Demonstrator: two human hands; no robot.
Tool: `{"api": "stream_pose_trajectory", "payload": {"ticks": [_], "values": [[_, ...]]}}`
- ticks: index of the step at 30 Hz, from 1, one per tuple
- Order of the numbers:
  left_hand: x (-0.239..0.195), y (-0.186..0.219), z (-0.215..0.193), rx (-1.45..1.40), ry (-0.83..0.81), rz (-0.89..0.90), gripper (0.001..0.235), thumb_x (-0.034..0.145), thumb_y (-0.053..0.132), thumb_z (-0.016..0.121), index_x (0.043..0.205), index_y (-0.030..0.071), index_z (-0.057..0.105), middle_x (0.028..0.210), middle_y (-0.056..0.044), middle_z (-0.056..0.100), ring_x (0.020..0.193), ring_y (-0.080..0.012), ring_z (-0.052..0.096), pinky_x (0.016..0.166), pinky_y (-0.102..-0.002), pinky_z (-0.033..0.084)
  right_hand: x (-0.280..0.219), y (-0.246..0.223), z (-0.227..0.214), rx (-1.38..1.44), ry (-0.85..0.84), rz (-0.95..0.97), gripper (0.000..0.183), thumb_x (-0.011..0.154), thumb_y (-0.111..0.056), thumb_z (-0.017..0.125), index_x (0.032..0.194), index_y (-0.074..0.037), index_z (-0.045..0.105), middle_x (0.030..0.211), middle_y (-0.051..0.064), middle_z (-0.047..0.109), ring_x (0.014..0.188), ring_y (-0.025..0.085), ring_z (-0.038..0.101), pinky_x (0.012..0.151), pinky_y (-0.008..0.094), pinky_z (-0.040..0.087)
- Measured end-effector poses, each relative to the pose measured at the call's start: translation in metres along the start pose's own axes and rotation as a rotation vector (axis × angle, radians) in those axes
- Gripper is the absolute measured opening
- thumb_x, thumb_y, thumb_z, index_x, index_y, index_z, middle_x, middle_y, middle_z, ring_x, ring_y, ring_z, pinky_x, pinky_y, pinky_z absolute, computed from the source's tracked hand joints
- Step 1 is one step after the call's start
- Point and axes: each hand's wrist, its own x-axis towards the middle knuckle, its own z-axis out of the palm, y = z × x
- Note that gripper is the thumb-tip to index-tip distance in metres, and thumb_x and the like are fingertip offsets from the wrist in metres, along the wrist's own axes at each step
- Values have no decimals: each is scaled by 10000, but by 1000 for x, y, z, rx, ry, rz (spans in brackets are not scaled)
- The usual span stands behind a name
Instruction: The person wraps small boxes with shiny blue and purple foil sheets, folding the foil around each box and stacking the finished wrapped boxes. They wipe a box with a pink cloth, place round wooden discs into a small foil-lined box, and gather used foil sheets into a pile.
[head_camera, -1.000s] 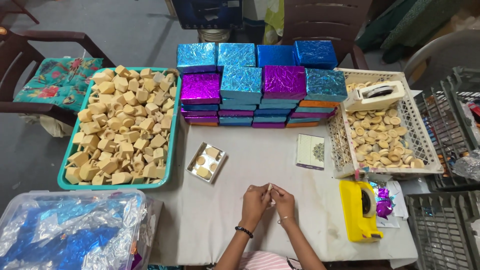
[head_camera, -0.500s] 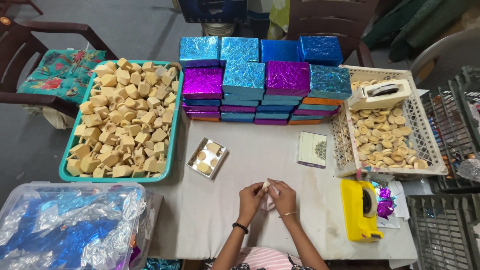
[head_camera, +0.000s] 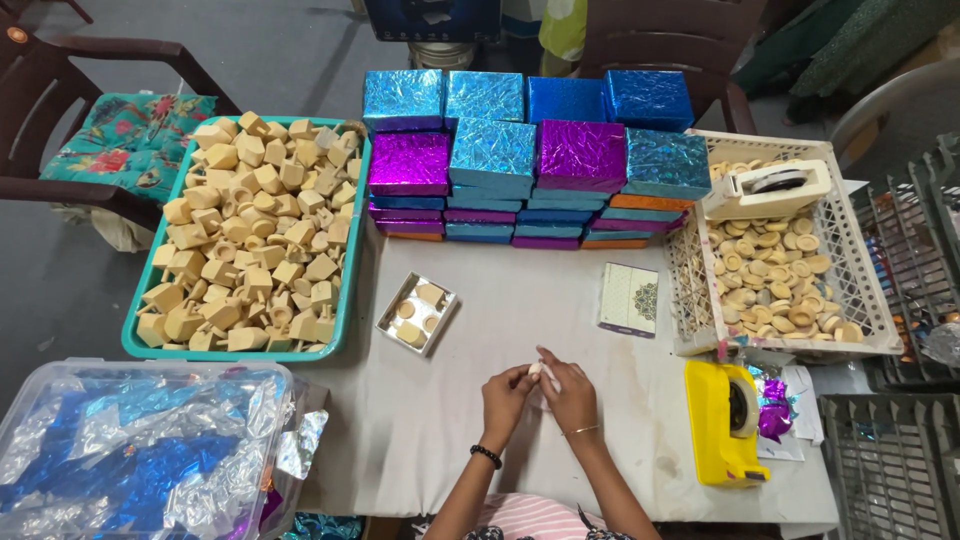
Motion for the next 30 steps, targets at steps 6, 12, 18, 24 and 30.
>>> {"api": "stream_pose_trajectory", "payload": {"ticks": [6, 12, 18, 24, 30], "values": [[-6, 28, -7, 7, 26, -6, 268, 906, 189, 724, 1134, 59, 775, 915, -141, 800, 787, -178, 756, 735, -307, 574, -3, 33, 34, 712, -13, 545, 475, 864, -107, 737, 1335, -108, 673, 1048, 35, 778, 893, 118, 690, 757, 291, 562], [39, -35, -22, 137, 219, 277, 240, 896, 106, 687, 1112, 43, 771, 921, -179, 764, 780, -265, 742, 714, -354, 577, -12, 93, 67, 1219, -135, 959, 414, 901, -86, 722, 1308, -25, 678, 1147, 59, 739, 1030, 165, 682, 842, 316, 545], [90, 15, -133, 358, 582, 246, 156, 906, 135, 712, 1038, 84, 777, 884, -143, 757, 755, -319, 709, 672, -413, 532, -13, 113, 53, 1252, -77, 882, 404, 883, -73, 701, 1284, -43, 662, 1158, 75, 719, 1047, 177, 690, 893, 348, 571], [130, 26, -187, 444, 567, 158, 241, 869, 134, 682, 1108, 124, 653, 909, -102, 779, 842, -307, 740, 710, -447, 550, -20, 137, 51, 1064, -14, 1021, 386, 861, -55, 771, 1238, -19, 692, 1153, 70, 739, 1064, 162, 687, 922, 293, 544], [164, -11, -177, 666, 333, -29, 400, 800, 222, 799, 1121, 113, 586, 889, -136, 755, 876, -362, 718, 741, -493, 535, -15, 137, 44, 1061, -32, 1087, 373, 842, -77, 793, 1198, -14, 700, 1102, 76, 747, 1019, 174, 696, 876, 301, 569]]}}
